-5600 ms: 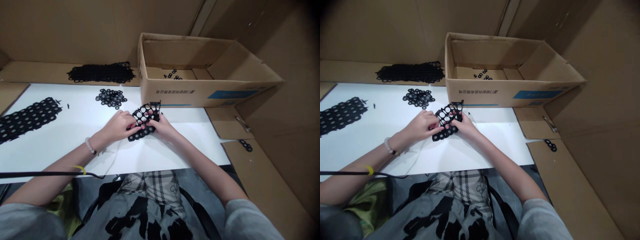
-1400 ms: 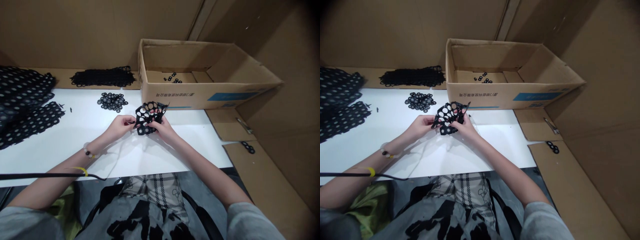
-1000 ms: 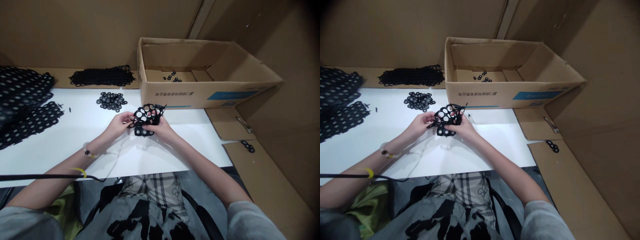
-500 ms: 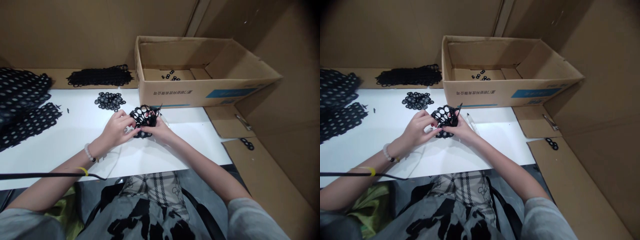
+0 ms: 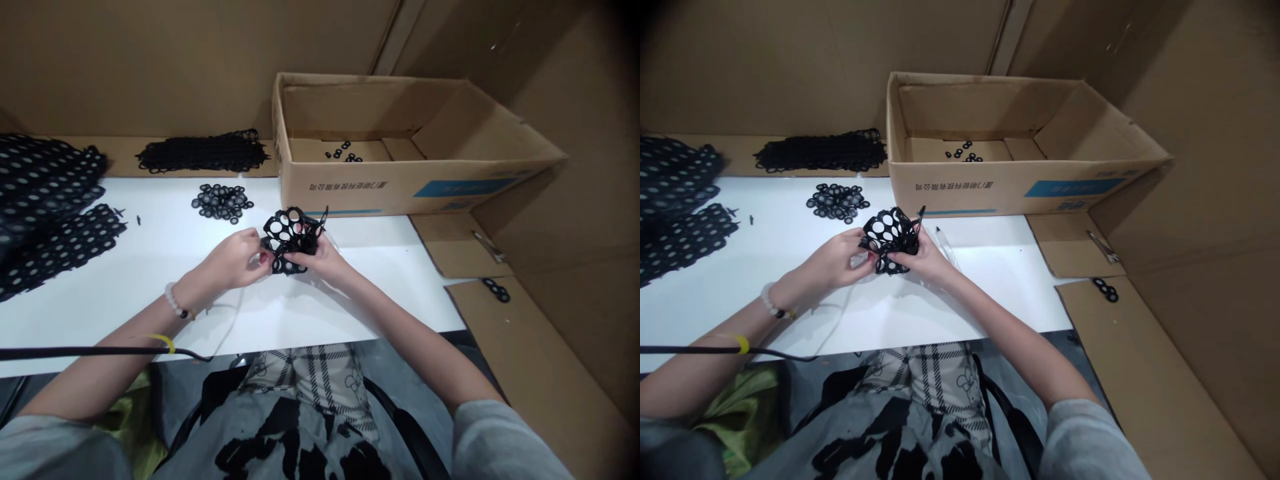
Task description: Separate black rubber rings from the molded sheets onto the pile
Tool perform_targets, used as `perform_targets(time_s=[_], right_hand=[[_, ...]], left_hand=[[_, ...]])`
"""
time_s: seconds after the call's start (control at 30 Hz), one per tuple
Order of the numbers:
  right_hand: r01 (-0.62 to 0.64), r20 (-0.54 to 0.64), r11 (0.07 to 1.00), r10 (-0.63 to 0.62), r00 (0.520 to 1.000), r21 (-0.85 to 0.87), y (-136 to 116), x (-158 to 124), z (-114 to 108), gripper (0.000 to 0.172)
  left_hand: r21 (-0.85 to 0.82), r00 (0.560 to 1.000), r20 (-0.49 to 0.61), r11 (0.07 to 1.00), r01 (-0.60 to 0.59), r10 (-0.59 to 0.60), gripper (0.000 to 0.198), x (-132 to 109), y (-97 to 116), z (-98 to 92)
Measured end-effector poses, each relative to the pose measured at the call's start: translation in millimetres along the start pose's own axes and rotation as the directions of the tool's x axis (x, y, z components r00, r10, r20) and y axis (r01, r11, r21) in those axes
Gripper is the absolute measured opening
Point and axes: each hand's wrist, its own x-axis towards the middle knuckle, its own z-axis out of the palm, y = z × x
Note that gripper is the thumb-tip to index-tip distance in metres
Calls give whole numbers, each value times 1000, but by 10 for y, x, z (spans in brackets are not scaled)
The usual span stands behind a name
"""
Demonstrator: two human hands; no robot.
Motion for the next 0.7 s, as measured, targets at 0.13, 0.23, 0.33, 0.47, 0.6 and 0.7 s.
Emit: perform_targets(time_s=[0.13,0.23,0.33,0.47,0.6,0.7], right_hand=[[59,31,996,-57,998,-62,-24,-9,9,61],[31,97,999,-27,995,-40,-94,-33,30,61],[-17,124,1000,19,992,-16,-170,-65,38,59],[-46,126,999,45,991,5,-199,-88,23,61],[-54,105,999,54,993,1,-142,-71,-9,57],[-39,72,999,40,997,-13,-104,-47,-41,55]], left_hand=[[-28,995,-39,995,94,-95,23,-12,47,20],[-40,992,-16,992,122,-123,32,-7,47,31],[-136,996,40,987,87,-82,28,-5,59,2],[-209,996,75,976,56,-41,19,-11,82,-42],[-229,998,49,973,41,-30,18,3,3,-1],[-258,998,48,965,40,-28,23,18,-80,-15]])
